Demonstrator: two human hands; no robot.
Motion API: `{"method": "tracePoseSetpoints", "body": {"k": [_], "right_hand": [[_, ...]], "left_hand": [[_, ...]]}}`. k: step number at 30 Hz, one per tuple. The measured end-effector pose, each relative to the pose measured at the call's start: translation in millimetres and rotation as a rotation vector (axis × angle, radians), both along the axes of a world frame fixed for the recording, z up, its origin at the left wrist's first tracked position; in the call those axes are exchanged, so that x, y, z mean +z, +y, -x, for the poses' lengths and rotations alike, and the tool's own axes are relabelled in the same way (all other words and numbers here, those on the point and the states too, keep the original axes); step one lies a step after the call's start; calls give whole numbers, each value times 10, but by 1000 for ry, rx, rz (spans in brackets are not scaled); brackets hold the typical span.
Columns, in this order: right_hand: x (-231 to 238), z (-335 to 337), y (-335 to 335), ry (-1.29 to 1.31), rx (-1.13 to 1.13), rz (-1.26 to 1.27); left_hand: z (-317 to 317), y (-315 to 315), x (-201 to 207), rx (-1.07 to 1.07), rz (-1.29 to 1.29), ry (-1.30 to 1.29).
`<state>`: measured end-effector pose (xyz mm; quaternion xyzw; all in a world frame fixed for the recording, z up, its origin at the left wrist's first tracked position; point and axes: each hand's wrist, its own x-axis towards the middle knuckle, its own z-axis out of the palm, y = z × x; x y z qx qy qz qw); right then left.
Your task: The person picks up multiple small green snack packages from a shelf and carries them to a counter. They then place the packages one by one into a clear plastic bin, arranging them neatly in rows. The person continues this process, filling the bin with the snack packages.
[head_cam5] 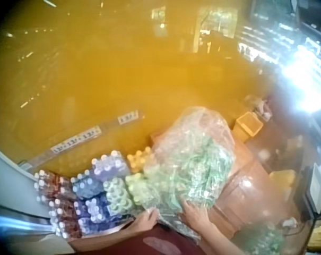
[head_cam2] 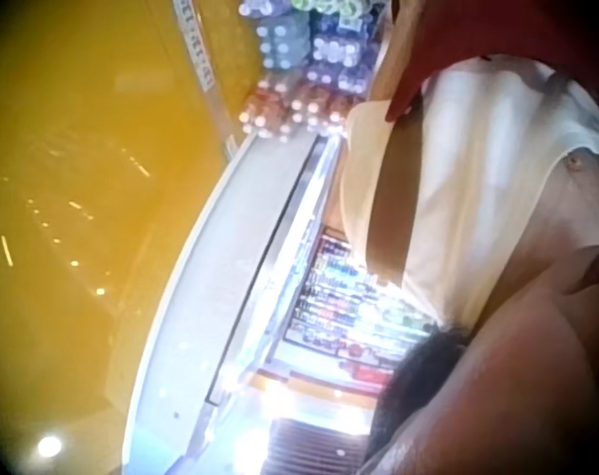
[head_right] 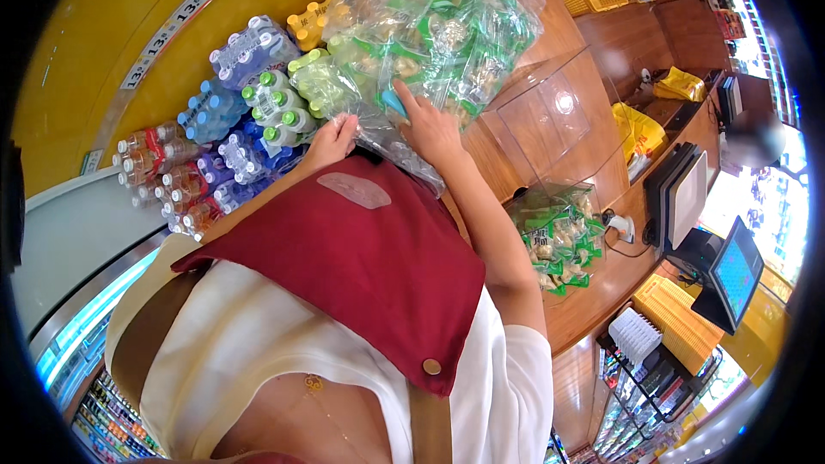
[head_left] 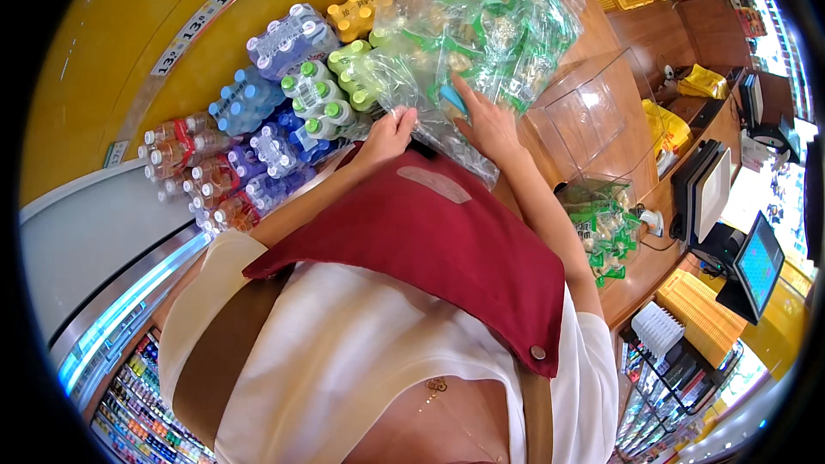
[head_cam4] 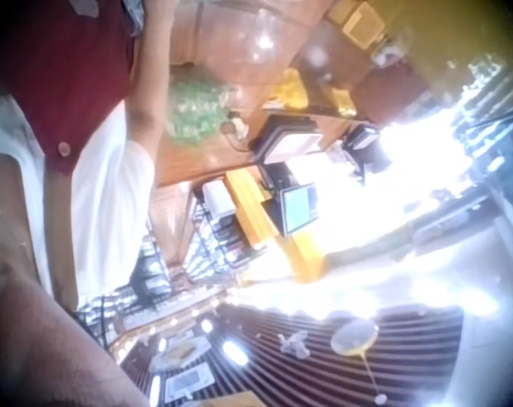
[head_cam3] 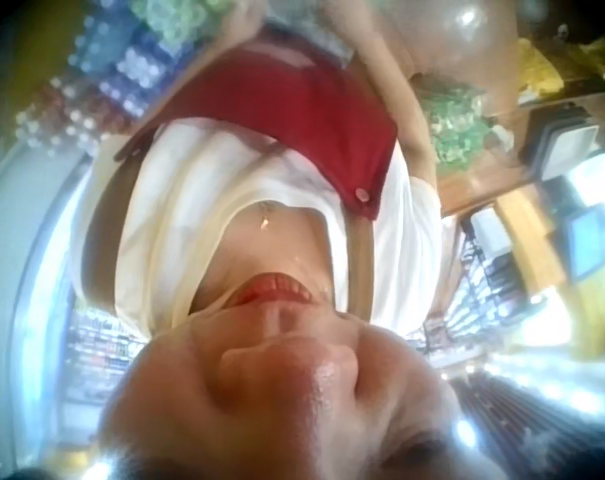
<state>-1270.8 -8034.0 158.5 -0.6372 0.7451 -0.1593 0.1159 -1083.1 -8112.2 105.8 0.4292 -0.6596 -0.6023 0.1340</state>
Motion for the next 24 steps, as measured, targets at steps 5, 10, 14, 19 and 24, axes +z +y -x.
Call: {"method": "tracePoseSetpoints", "body": {"k": [5, 10, 14, 19, 24], "right_hand": [[-146, 33, -296, 0, 8, 76], [-9, 62, -414, 117, 171, 183], [-124, 202, -490, 246, 96, 133], [91, 762, -925, 87, -398, -34], [464, 1341, -1014, 153, -578, 35]], "left_hand": [[150, -24, 102, -127, 136, -82], [358, -148, 46, -231, 117, -191], [377, -161, 228, -289, 133, -27], [218, -209, 311, -443, 129, -13], [199, -292, 504, -535, 174, 44]]}}
